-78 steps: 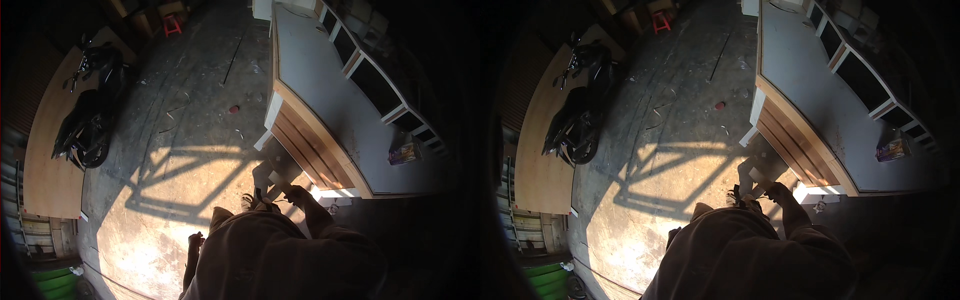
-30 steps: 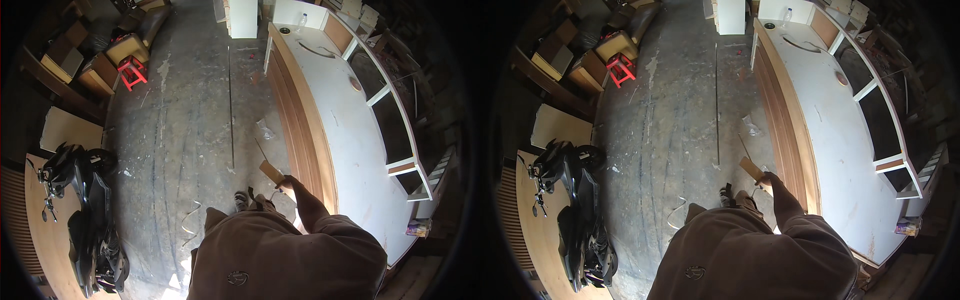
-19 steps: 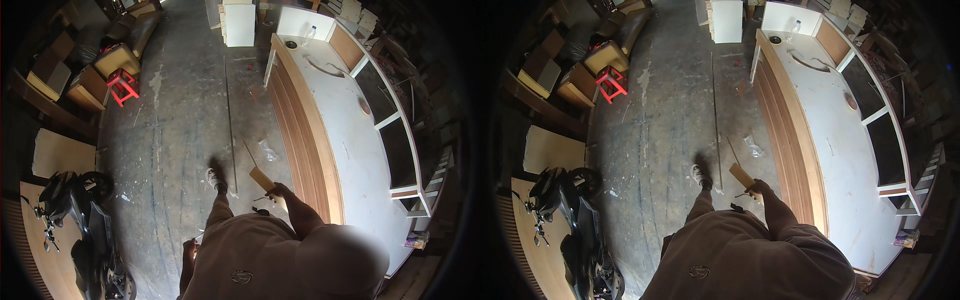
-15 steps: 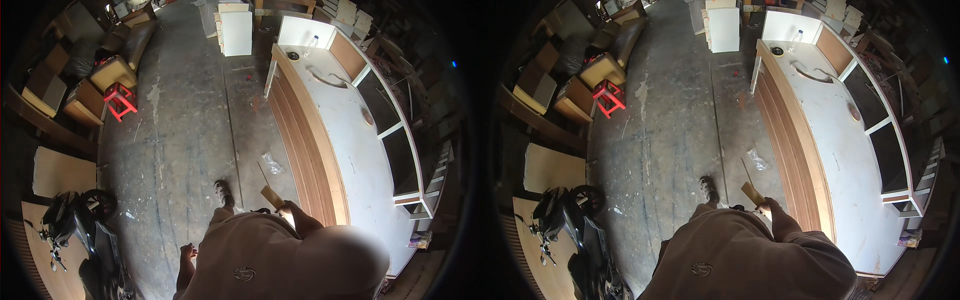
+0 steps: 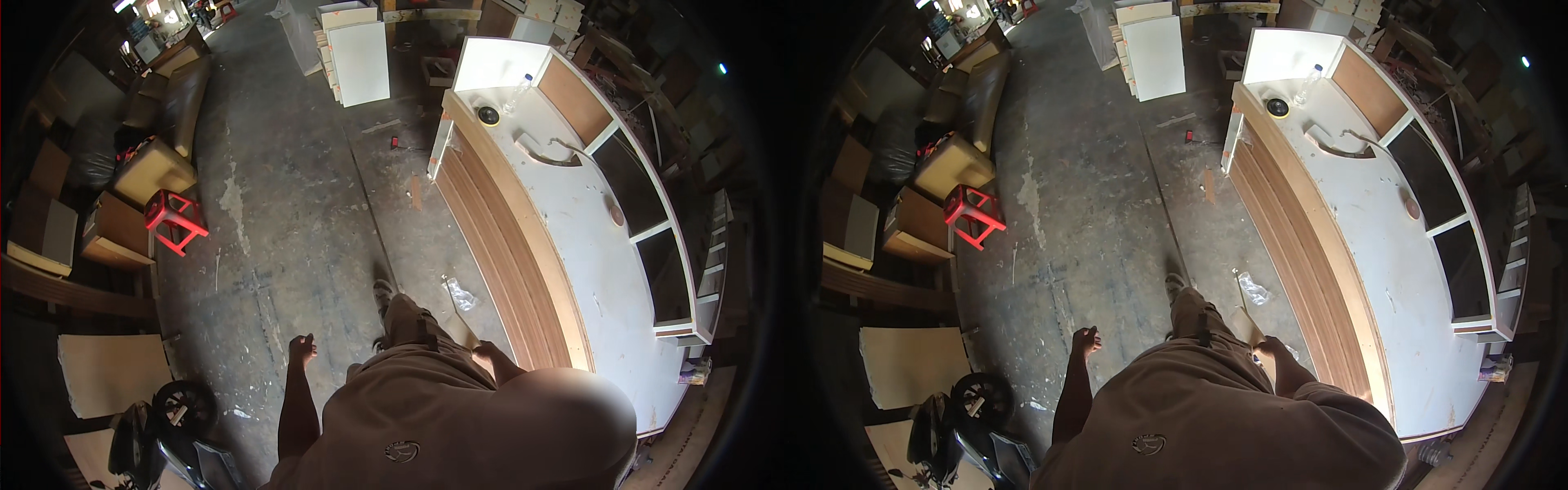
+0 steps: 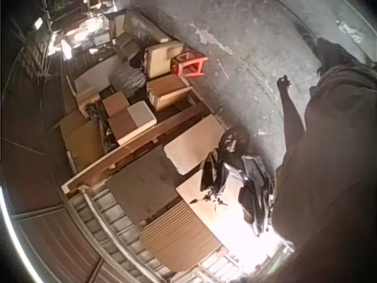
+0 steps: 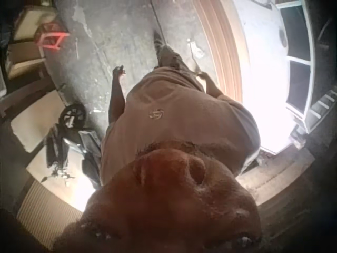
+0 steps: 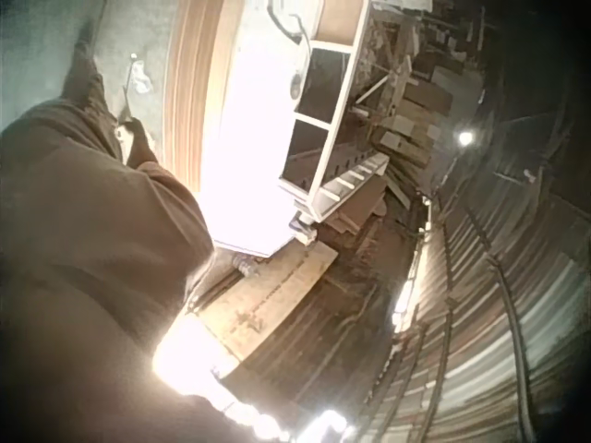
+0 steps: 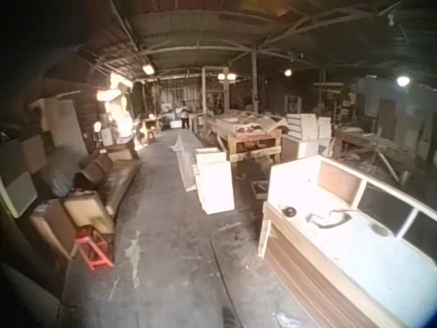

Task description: The person measures a wooden component using a tape measure, walks across the workshop to a table, and uses a hammer to join two wooden pieces together.

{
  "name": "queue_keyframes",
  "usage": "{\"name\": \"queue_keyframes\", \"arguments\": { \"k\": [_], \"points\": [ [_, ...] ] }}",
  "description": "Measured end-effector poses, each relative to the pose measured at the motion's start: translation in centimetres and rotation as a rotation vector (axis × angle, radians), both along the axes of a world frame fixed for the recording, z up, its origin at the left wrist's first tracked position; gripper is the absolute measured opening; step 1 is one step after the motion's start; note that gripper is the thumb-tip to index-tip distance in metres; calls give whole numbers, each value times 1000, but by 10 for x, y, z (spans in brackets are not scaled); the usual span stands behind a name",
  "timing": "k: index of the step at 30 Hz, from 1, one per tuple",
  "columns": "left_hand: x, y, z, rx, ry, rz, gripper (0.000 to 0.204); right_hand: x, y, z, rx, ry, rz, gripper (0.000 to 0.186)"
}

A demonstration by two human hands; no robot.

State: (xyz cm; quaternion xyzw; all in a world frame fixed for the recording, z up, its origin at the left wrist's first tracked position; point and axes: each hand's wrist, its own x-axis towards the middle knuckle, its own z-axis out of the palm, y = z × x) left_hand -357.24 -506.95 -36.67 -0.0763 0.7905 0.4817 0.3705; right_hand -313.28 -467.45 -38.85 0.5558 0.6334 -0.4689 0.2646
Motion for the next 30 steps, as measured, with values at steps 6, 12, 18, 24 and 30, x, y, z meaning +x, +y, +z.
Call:
{"name": "queue_keyframes", "arguments": {
  "k": [6, 12, 18, 24, 30],
  "points": [
    [-104, 29, -37, -252, -146, -131, 38, -147, 70, -15, 66, 65, 116, 50],
    [-178, 16, -71, -516, 351, -900, 33, -300, 195, -8, -65, 103, -69, 54],
    [-258, 110, -52, -349, -179, -165, 33, -481, 297, 54, -7, 211, 81, 76],
    [-369, 222, -47, -303, -197, -221, 32, -616, 366, 58, 171, 121, 398, 84],
    [-515, 310, -61, -352, -189, -315, 32, -667, 403, 42, -3, 7, 126, 89]
  ]
}}
